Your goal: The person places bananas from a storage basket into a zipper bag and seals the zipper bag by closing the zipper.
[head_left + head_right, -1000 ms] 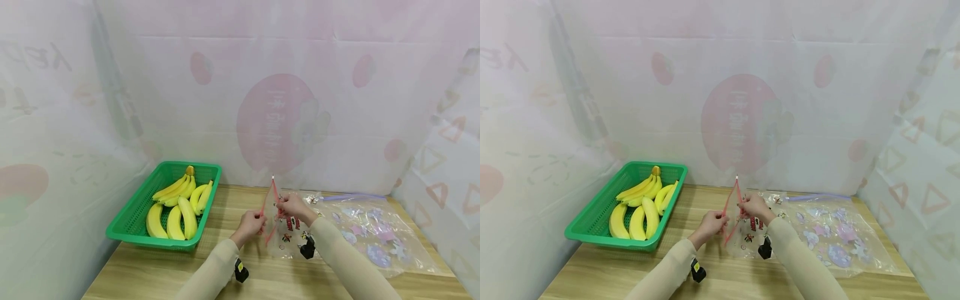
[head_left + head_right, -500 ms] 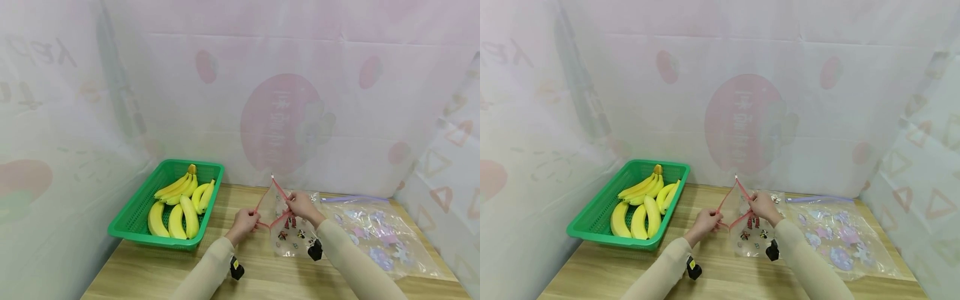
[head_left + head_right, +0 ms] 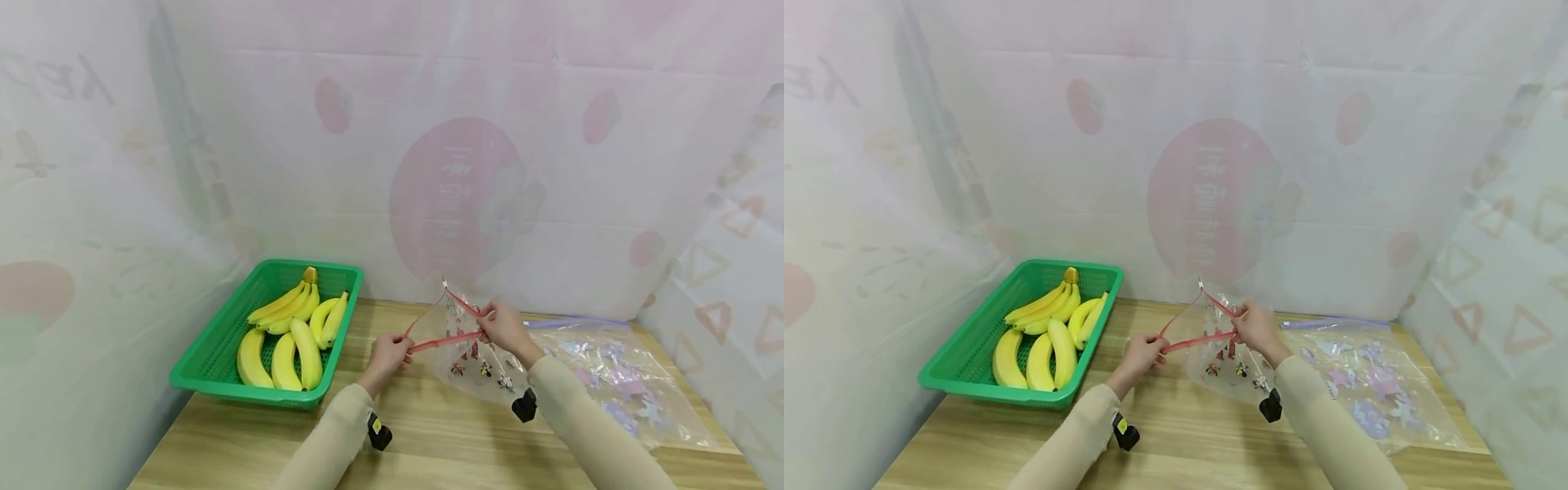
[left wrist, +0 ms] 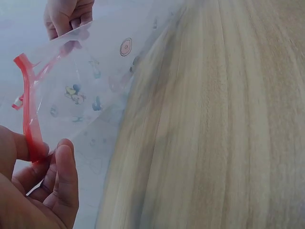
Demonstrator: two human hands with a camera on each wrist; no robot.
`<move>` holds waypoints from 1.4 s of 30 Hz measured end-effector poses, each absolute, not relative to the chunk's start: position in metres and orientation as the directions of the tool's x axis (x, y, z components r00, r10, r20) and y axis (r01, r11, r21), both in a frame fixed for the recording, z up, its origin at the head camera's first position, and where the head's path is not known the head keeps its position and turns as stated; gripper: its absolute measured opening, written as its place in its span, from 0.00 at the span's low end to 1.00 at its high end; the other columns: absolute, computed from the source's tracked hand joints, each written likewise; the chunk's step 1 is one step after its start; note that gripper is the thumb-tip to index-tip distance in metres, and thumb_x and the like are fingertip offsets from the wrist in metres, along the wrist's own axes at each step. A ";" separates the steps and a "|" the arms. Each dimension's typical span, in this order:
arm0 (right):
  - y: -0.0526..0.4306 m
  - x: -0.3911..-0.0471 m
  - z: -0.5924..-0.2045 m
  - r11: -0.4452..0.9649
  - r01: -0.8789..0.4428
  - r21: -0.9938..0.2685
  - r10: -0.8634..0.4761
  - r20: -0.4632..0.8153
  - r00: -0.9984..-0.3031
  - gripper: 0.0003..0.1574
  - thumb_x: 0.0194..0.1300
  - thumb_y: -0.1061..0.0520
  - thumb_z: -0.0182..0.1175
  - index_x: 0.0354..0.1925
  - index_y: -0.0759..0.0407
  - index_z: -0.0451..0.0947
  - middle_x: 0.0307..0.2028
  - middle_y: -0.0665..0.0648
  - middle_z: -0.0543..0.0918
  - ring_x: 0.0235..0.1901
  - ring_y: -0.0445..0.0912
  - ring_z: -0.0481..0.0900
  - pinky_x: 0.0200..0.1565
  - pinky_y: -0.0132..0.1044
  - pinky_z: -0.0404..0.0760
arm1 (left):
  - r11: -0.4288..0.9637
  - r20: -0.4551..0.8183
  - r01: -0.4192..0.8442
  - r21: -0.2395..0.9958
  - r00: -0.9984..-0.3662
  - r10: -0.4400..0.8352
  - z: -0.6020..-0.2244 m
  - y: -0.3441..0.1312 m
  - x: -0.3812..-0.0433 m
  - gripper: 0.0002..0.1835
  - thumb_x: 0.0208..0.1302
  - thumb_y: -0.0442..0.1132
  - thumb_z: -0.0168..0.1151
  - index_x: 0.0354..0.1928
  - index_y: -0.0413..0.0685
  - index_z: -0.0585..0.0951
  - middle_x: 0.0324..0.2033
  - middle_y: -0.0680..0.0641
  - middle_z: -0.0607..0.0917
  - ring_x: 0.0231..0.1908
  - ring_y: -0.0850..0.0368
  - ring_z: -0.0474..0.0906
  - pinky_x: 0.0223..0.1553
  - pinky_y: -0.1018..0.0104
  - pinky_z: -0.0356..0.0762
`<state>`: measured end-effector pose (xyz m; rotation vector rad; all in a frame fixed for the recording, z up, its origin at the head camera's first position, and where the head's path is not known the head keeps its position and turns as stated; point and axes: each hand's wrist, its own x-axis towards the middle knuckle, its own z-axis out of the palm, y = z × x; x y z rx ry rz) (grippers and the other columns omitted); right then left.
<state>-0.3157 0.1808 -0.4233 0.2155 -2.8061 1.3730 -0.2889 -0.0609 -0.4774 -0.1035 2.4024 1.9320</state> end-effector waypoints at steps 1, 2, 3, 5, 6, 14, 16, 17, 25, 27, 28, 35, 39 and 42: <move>0.182 -0.316 -0.422 0.610 -0.130 -0.781 -0.119 0.072 -0.990 0.09 0.68 0.65 0.52 0.43 0.73 0.70 0.24 0.60 0.80 0.19 0.47 0.80 0.19 0.33 0.77 | 0.216 -0.084 -0.086 0.973 -0.996 -0.017 -0.477 -0.061 -0.289 0.10 0.65 0.37 0.56 0.35 0.37 0.83 0.31 0.36 0.83 0.21 0.58 0.78 0.20 0.68 0.78; 0.183 -0.315 -0.421 0.618 -0.135 -0.774 -0.119 0.078 -0.990 0.10 0.68 0.65 0.52 0.44 0.74 0.71 0.23 0.59 0.80 0.19 0.48 0.80 0.19 0.33 0.76 | 0.221 -0.082 -0.083 0.972 -0.997 -0.015 -0.476 -0.062 -0.289 0.10 0.65 0.37 0.56 0.36 0.37 0.83 0.30 0.36 0.83 0.21 0.58 0.78 0.20 0.68 0.78; 0.184 -0.315 -0.419 0.630 -0.145 -0.763 -0.124 0.085 -0.989 0.12 0.69 0.65 0.51 0.45 0.75 0.71 0.22 0.59 0.79 0.19 0.48 0.79 0.18 0.33 0.75 | 0.224 -0.081 -0.081 0.971 -0.997 -0.011 -0.476 -0.062 -0.290 0.10 0.65 0.36 0.55 0.37 0.36 0.83 0.31 0.37 0.83 0.21 0.59 0.78 0.20 0.69 0.77; 0.185 -0.313 -0.417 0.663 -0.144 -0.735 -0.118 0.088 -0.989 0.12 0.69 0.64 0.50 0.43 0.74 0.74 0.21 0.58 0.79 0.19 0.48 0.79 0.18 0.33 0.74 | 0.231 -0.080 -0.077 0.970 -0.997 0.003 -0.476 -0.062 -0.290 0.11 0.65 0.35 0.55 0.41 0.35 0.82 0.32 0.38 0.83 0.22 0.59 0.78 0.20 0.69 0.77; 0.185 -0.312 -0.416 0.680 -0.138 -0.721 -0.110 0.086 -0.990 0.13 0.70 0.63 0.49 0.42 0.73 0.76 0.20 0.58 0.78 0.19 0.47 0.79 0.17 0.33 0.73 | 0.236 -0.080 -0.075 0.969 -0.997 0.012 -0.476 -0.062 -0.289 0.11 0.65 0.34 0.54 0.43 0.34 0.81 0.32 0.38 0.83 0.22 0.59 0.78 0.20 0.69 0.77; 0.175 -0.308 -0.418 0.742 -0.118 -0.660 -0.091 0.076 -0.993 0.13 0.68 0.58 0.52 0.30 0.64 0.76 0.21 0.58 0.80 0.18 0.45 0.77 0.19 0.33 0.71 | 0.289 -0.050 -0.029 0.957 -0.997 0.064 -0.477 -0.054 -0.289 0.09 0.65 0.33 0.54 0.39 0.35 0.81 0.26 0.46 0.80 0.22 0.59 0.77 0.20 0.70 0.76; 0.174 -0.309 -0.420 0.745 -0.123 -0.655 -0.094 0.079 -0.992 0.11 0.66 0.58 0.56 0.29 0.63 0.76 0.20 0.57 0.80 0.18 0.45 0.77 0.19 0.33 0.71 | 0.296 -0.037 -0.018 0.955 -0.998 0.059 -0.478 -0.052 -0.288 0.08 0.64 0.33 0.55 0.35 0.36 0.81 0.22 0.47 0.79 0.20 0.60 0.76 0.19 0.70 0.75; 0.174 -0.310 -0.421 0.740 -0.128 -0.661 -0.101 0.080 -0.992 0.09 0.65 0.59 0.57 0.30 0.63 0.76 0.21 0.56 0.80 0.18 0.44 0.76 0.20 0.33 0.71 | 0.299 -0.030 -0.012 0.954 -0.998 0.054 -0.478 -0.051 -0.288 0.07 0.64 0.32 0.55 0.33 0.36 0.81 0.21 0.47 0.79 0.19 0.60 0.76 0.18 0.70 0.75; 0.186 -0.312 -0.424 0.731 -0.167 -0.662 -0.115 0.121 -0.986 0.10 0.64 0.62 0.57 0.32 0.69 0.82 0.17 0.53 0.78 0.15 0.41 0.73 0.17 0.30 0.70 | 0.317 -0.008 -0.027 0.948 -0.998 -0.062 -0.477 -0.055 -0.290 0.05 0.60 0.32 0.57 0.28 0.38 0.79 0.17 0.47 0.79 0.15 0.59 0.75 0.15 0.70 0.72; 0.191 -0.313 -0.424 0.726 -0.165 -0.668 -0.121 0.112 -0.986 0.12 0.64 0.62 0.55 0.34 0.70 0.82 0.16 0.53 0.77 0.13 0.40 0.70 0.16 0.30 0.68 | 0.332 0.000 -0.029 0.943 -0.996 -0.086 -0.477 -0.058 -0.292 0.05 0.60 0.33 0.57 0.27 0.40 0.78 0.16 0.48 0.78 0.15 0.60 0.75 0.15 0.70 0.72; 0.193 -0.313 -0.424 0.723 -0.162 -0.671 -0.126 0.103 -0.987 0.12 0.65 0.62 0.54 0.34 0.70 0.82 0.15 0.54 0.77 0.13 0.40 0.69 0.15 0.29 0.66 | 0.344 0.004 -0.029 0.939 -0.996 -0.094 -0.477 -0.060 -0.293 0.05 0.60 0.33 0.58 0.27 0.41 0.78 0.15 0.49 0.77 0.15 0.60 0.74 0.15 0.70 0.72; 0.209 -0.314 -0.423 0.733 -0.144 -0.664 -0.117 0.086 -0.989 0.13 0.65 0.62 0.53 0.32 0.65 0.84 0.17 0.62 0.80 0.11 0.40 0.65 0.15 0.30 0.60 | 0.354 0.003 -0.029 0.935 -0.996 -0.087 -0.472 -0.067 -0.296 0.06 0.61 0.34 0.58 0.27 0.42 0.79 0.21 0.43 0.82 0.17 0.58 0.77 0.19 0.66 0.76; 0.206 -0.312 -0.418 0.742 -0.158 -0.651 -0.136 0.084 -0.987 0.17 0.68 0.58 0.53 0.26 0.63 0.83 0.15 0.60 0.79 0.11 0.40 0.65 0.16 0.31 0.61 | 0.352 -0.004 -0.019 0.936 -0.999 -0.042 -0.468 -0.064 -0.293 0.06 0.61 0.34 0.58 0.27 0.41 0.79 0.26 0.38 0.83 0.18 0.58 0.77 0.23 0.62 0.79; 0.198 -0.310 -0.411 0.748 -0.199 -0.633 -0.182 0.093 -0.979 0.20 0.70 0.54 0.53 0.24 0.61 0.82 0.14 0.55 0.78 0.12 0.42 0.67 0.16 0.32 0.63 | 0.350 0.000 0.005 0.937 -1.000 0.014 -0.465 -0.059 -0.292 0.06 0.61 0.34 0.58 0.27 0.40 0.79 0.25 0.38 0.83 0.18 0.59 0.77 0.22 0.63 0.79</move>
